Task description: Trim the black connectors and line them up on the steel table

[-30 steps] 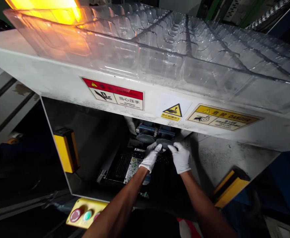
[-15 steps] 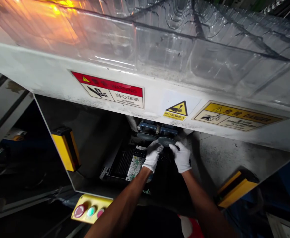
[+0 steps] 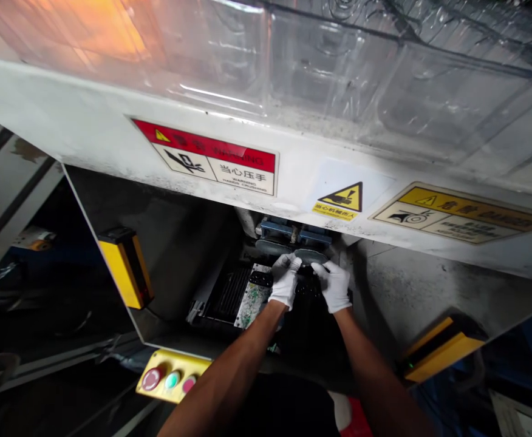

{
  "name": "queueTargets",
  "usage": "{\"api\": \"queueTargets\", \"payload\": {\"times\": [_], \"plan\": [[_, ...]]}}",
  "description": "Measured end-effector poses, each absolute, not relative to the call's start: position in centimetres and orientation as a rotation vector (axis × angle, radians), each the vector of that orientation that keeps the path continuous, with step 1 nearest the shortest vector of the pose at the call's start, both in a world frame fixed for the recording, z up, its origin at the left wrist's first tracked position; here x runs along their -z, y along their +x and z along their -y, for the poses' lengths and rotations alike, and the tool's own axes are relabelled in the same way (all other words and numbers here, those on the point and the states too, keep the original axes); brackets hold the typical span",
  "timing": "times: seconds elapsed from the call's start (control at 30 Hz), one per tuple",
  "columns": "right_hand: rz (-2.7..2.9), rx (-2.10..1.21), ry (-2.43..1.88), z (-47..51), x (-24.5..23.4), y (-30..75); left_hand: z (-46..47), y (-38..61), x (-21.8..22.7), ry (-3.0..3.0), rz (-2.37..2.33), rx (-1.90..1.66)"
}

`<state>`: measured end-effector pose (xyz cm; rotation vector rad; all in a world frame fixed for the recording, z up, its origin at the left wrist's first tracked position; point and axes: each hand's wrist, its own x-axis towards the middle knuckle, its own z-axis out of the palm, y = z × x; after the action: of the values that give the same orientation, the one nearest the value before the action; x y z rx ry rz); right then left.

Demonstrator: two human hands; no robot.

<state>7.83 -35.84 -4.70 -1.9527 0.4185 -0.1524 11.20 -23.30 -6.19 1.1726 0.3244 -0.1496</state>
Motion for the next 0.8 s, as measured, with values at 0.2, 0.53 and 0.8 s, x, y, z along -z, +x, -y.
{"api": "queueTargets", "payload": {"times": [0.2,0.53,0.8], "plan": [[-0.133,-0.177,-1.884,35.9,2.5,7.5,23.0,10.8,6.1,1.194,-0.356,0.193],[-0.063,-0.208,-1.764,34.1,4.1,9.4,23.0,9.4,5.3,1.154,-0.302,0.194],[-0.136,-0.275,-1.75,38.0,-1.2,6.1,22.0,9.2,3.6,1.046,-0.201,0.398]]}}
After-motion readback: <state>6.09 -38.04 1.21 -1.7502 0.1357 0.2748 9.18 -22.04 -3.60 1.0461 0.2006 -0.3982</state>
